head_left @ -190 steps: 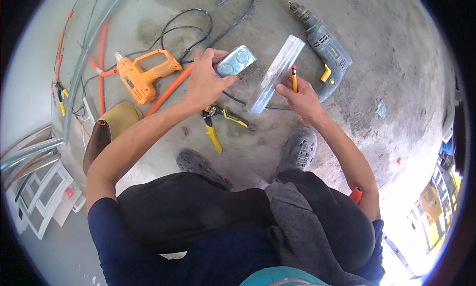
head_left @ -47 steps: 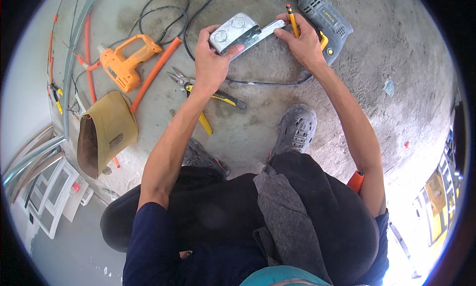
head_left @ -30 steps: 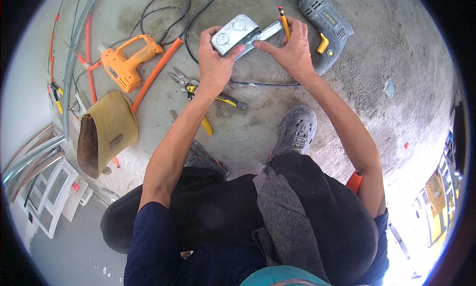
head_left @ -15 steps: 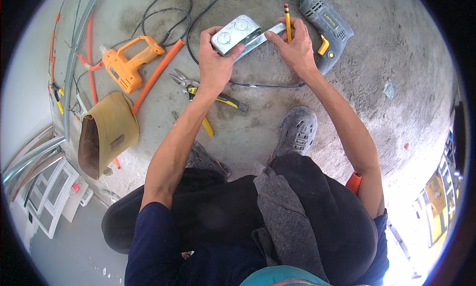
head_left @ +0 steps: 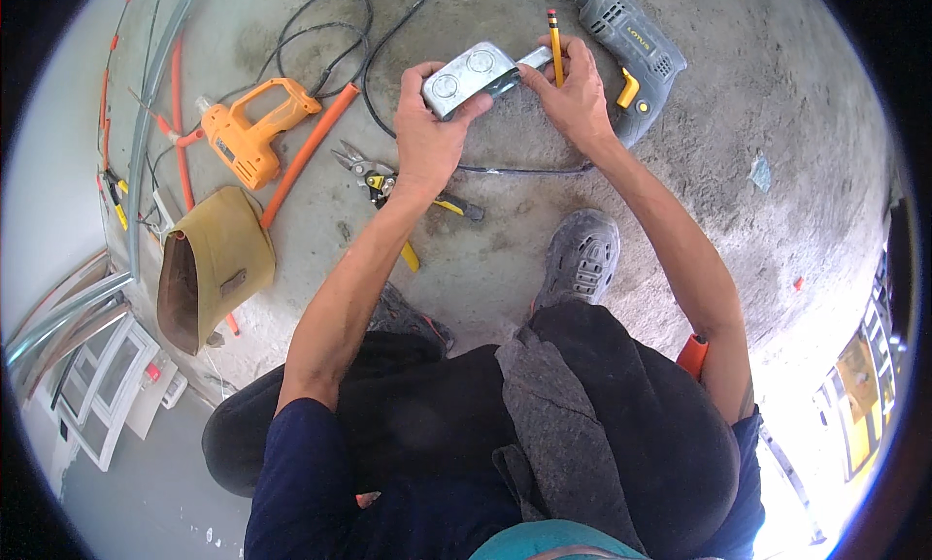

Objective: The person marks a metal bracket and an electrical junction box with a pencil, uses a drill to make a hole in the bracket, and then reaches into a tool bag to retrieve components.

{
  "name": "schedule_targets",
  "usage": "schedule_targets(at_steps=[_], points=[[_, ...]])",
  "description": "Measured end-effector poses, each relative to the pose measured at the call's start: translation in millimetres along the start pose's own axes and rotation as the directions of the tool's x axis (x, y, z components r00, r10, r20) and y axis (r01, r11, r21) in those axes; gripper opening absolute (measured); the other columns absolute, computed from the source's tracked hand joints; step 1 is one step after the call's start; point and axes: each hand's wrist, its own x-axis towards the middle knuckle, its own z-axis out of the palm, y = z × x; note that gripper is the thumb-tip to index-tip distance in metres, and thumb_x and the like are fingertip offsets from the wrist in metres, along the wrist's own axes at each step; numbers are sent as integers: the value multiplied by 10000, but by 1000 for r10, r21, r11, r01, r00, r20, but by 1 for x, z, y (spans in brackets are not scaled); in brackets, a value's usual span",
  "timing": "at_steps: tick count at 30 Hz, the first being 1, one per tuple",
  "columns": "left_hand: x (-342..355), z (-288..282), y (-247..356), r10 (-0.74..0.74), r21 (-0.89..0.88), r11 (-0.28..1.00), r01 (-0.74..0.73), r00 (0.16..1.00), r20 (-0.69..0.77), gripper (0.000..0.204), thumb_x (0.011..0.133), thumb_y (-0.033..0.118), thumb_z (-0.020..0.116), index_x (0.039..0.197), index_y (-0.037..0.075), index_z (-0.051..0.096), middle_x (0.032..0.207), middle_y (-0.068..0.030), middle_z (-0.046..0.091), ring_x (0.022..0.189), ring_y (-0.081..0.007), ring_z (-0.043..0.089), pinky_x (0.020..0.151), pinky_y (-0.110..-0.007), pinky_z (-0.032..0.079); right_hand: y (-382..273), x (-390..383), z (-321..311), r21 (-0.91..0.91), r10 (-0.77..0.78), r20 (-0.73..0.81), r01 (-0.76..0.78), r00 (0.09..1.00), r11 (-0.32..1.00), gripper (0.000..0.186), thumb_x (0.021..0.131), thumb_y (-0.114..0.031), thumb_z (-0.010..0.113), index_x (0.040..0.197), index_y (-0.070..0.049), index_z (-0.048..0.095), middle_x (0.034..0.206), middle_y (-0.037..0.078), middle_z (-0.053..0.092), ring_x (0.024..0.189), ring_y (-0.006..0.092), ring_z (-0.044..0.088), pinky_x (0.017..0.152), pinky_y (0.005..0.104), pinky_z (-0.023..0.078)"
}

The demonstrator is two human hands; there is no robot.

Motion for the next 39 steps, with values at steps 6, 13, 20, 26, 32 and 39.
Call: schedule_targets(at_steps=[6,13,20,26,32,39], points=[[-1,-4,-7,66,129,990,-64,998,-10,638,741,83,907,1228,21,498,1080,-119,701,1003,-185,683,862,-318,544,0,1,2,-6,-46,-16,45,999,999,487,846,-318,818,1208,-74,601,919,100,593,816,222,589,780,393,502],[-2,-3,1,127,162,978,-129,992,21,629,752,132,913,1226,16,516,1107,-113,682,1024,-180,658,882,-318,532,-5,2,0,38,-4,-10,4,1000,999,464,868,-308,791,1214,-65,600,961,119,611,868,233,627,808,412,515],[0,-2,-4,211,196,958,-209,977,11,571,774,149,899,1205,29,545,1054,-103,714,973,-170,677,840,-319,545,2,3,0,54,-21,8,20,1000,998,410,912,-287,735,1239,-76,605,1080,159,619,1001,276,631,930,429,497],[0,-6,-9,235,220,945,-240,971,49,535,799,142,882,1199,25,546,1044,-99,722,960,-158,679,827,-310,548,4,-2,-2,133,21,-43,-15,999,991,315,980,-205,642,1284,-124,632,1091,158,616,1004,279,630,930,409,506],[2,-4,-16,272,214,937,-278,961,57,520,809,133,873,1197,20,545,1034,-98,726,951,-153,681,820,-309,551,-12,-4,-28,380,64,-6,-57,998,923,261,972,-154,682,1222,-79,679,1020,57,670,850,142,640,845,307,530],[5,-6,-10,253,222,941,-255,967,36,547,799,184,890,1193,19,547,1030,-114,730,945,-165,691,814,-320,555,-19,-19,-50,439,-110,5,97,994,893,181,931,-114,746,1092,-32,726,973,24,742,882,89,669,815,257,543]])
